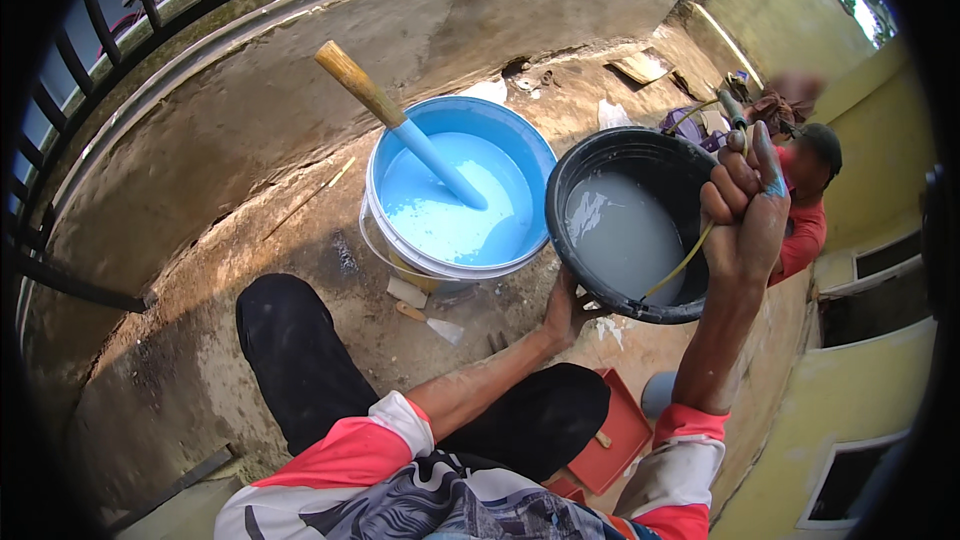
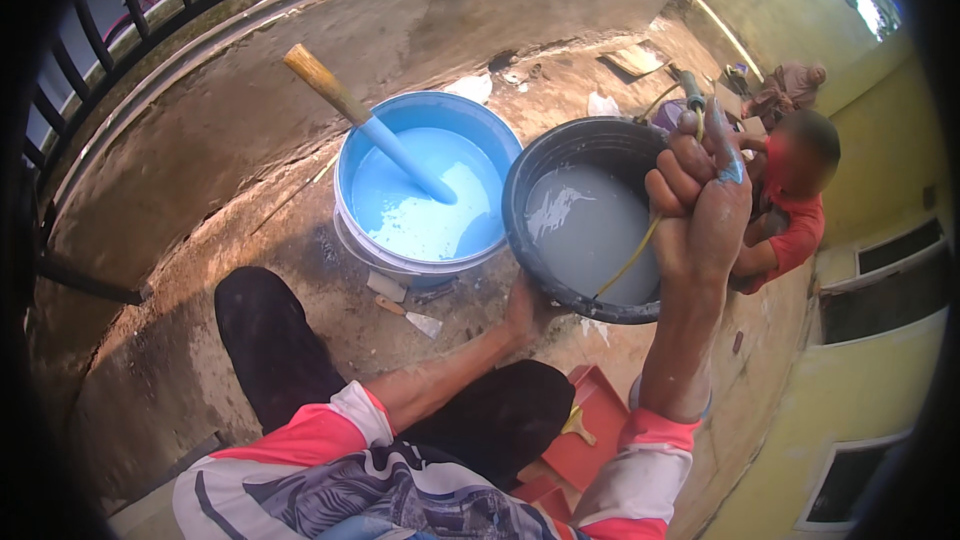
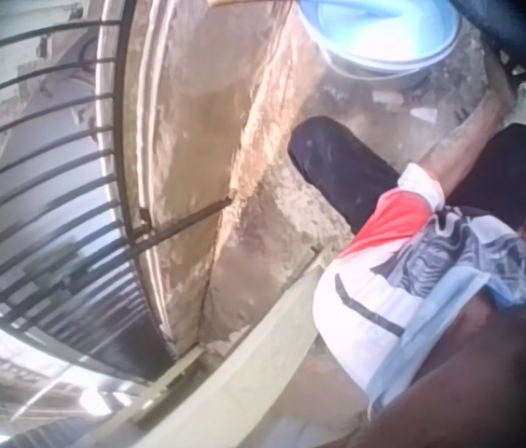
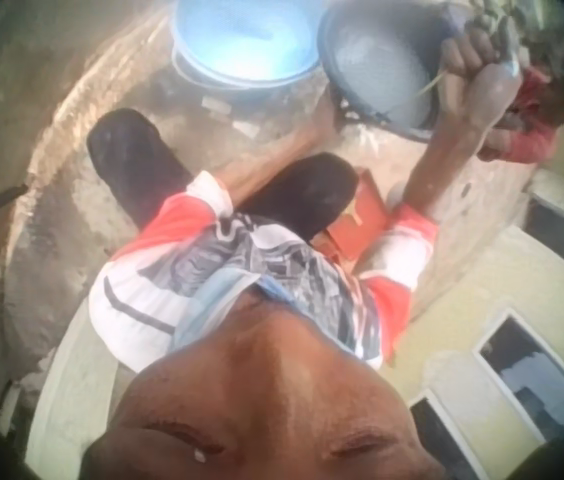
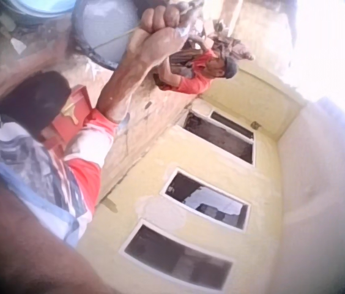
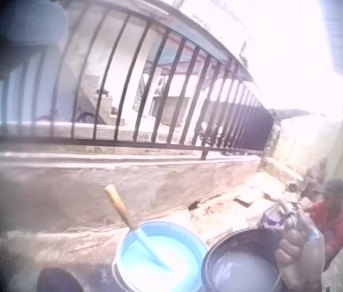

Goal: The person mixes light blue paint in a bucket using a long-handled stirrer. They repeatedly stir the paint, scrape the sides of the bucket, and occasionally wipe the stirrer with their hand.

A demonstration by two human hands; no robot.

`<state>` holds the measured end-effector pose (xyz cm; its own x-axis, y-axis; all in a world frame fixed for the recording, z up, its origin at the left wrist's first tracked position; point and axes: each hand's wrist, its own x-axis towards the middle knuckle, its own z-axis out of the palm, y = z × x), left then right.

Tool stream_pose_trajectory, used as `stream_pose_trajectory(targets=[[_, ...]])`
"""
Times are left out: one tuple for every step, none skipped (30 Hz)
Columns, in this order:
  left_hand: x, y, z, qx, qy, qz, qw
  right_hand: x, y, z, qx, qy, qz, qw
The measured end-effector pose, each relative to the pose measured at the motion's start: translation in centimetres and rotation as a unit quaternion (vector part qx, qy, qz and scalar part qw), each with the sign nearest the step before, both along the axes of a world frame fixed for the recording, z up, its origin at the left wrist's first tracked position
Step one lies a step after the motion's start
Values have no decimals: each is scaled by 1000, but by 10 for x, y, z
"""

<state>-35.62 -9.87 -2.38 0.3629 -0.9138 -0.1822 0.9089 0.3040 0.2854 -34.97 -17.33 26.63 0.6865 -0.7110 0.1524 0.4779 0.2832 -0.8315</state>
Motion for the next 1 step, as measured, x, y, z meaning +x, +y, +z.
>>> stream_pose_trajectory(targets=[[0, 1, 4, 1, 7, 0, 1000, 3, 4, 1, 0, 11, -13, 1000]])
